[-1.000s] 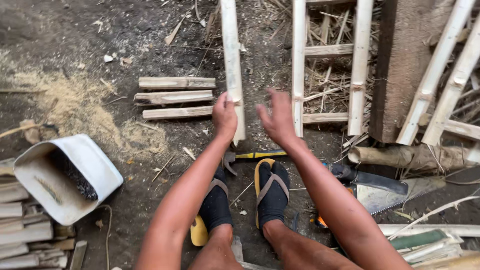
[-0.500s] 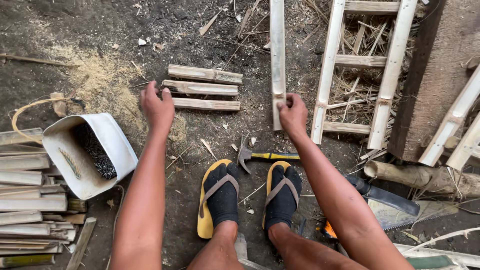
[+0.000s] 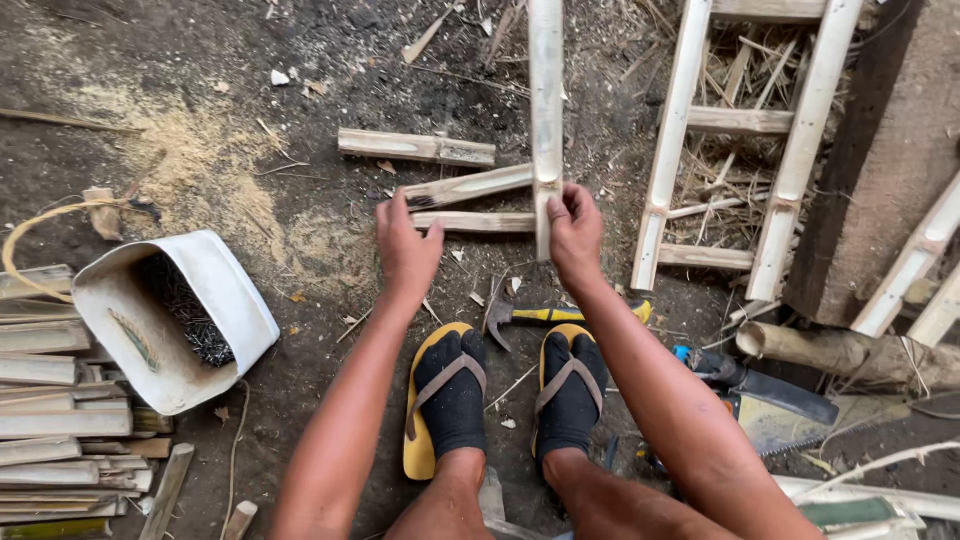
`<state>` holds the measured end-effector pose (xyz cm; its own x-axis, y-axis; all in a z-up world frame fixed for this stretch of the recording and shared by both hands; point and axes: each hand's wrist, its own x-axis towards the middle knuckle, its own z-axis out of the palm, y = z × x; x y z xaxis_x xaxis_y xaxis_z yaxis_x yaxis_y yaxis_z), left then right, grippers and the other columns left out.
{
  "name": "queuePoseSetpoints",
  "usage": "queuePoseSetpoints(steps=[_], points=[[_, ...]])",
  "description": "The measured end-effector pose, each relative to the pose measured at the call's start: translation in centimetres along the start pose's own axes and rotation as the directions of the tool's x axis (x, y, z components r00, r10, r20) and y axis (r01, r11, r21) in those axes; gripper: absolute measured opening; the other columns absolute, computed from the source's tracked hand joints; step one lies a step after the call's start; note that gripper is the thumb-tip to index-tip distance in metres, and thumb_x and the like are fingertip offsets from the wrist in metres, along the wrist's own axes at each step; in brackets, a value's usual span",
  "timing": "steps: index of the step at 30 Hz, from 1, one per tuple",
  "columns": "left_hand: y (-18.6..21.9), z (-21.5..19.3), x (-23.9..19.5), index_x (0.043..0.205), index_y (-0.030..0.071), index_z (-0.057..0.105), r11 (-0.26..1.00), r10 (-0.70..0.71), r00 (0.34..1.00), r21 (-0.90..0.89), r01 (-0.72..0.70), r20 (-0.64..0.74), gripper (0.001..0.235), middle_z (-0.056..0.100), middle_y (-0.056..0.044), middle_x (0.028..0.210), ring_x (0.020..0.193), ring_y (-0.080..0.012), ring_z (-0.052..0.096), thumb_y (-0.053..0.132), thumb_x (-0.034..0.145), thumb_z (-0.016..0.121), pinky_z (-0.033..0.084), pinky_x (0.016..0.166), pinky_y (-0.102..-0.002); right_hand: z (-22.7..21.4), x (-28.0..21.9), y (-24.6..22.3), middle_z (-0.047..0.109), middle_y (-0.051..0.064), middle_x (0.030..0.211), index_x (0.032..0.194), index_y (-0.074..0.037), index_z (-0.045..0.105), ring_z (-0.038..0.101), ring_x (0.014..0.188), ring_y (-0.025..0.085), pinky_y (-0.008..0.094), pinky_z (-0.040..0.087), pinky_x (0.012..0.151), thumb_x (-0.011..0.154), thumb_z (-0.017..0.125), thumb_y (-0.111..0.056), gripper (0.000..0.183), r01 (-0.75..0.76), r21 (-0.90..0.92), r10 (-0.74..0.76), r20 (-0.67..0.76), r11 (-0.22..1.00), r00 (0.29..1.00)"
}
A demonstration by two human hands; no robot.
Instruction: The person assembles a wooden ladder-like structure by placing short wooden slats between two vertical bamboo poles and securing them with nails using a hammer. The person repeatedly picks up slats, positions them, and hammers nails to fasten them.
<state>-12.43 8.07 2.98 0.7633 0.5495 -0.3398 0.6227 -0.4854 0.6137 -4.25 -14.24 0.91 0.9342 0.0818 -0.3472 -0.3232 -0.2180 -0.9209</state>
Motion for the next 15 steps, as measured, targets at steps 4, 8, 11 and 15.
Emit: queuePoseSetpoints(steps=[4, 8, 11, 15], points=[[1.3, 2.5, 1.8, 0.138, 0.004, 0.055, 0.947, 0.133, 0.99, 0.288, -0.142, 0.051, 0.062, 0.058, -0.011, 0.128, 0.123, -0.0307, 0.052, 0.035, 0.09, 0.081, 0.044, 0.107, -0.046, -0.7, -0.6, 0.6, 0.069, 0.007, 0.1, 0.113, 0.001, 0.063, 0.062, 0.09, 0.013, 0.028, 0.054, 0.082, 0.103, 0.058, -0.007, 0.014, 0.062, -0.012, -0.061, 0.02, 0.998, 0.998], [4.2, 1.3, 3.5, 0.124, 0.003, 0.061, 0.857, 0.244, 0.965, 0.444, -0.26, 0.095, 0.061, 0.057, -0.015, 0.127, 0.119, -0.0308, 0.052, 0.04, 0.082, 0.085, 0.042, 0.101, -0.046, -1.8, -0.5, 0.6, 0.07, 0.008, 0.101, 0.115, 0.002, 0.064, 0.063, 0.091, 0.014, 0.029, 0.053, 0.085, 0.103, 0.059, -0.008, 0.017, 0.112, -0.085, -0.116, -0.04, 0.99, 0.992], [5.5, 0.7, 3.9, 0.119, 0.004, 0.066, 0.731, 0.481, 0.867, 0.487, -0.479, 0.131, 0.063, 0.058, -0.017, 0.124, 0.117, -0.0312, 0.052, 0.034, 0.069, 0.089, 0.043, 0.097, -0.045, -2.9, 0.4, 0.4, 0.071, 0.008, 0.102, 0.117, 0.001, 0.065, 0.065, 0.091, 0.015, 0.03, 0.054, 0.085, 0.103, 0.058, -0.01, 0.019, 0.097, -0.149, -0.107, -0.06, 0.984, 0.992], [5.4, 1.7, 5.2, 0.118, 0.009, 0.071, 0.675, 0.583, 0.787, 0.419, -0.608, 0.203, 0.053, 0.062, -0.015, 0.12, 0.113, -0.0298, 0.056, 0.025, 0.072, 0.09, 0.048, 0.095, -0.042, -4.9, 1.8, 1.2, 0.062, 0.015, 0.117, 0.127, 0.001, 0.06, 0.059, 0.109, 0.024, 0.039, 0.051, 0.094, 0.107, 0.06, -0.019, 0.027, 0.118, -0.478, -0.182, -0.089, 0.871, 0.979]])
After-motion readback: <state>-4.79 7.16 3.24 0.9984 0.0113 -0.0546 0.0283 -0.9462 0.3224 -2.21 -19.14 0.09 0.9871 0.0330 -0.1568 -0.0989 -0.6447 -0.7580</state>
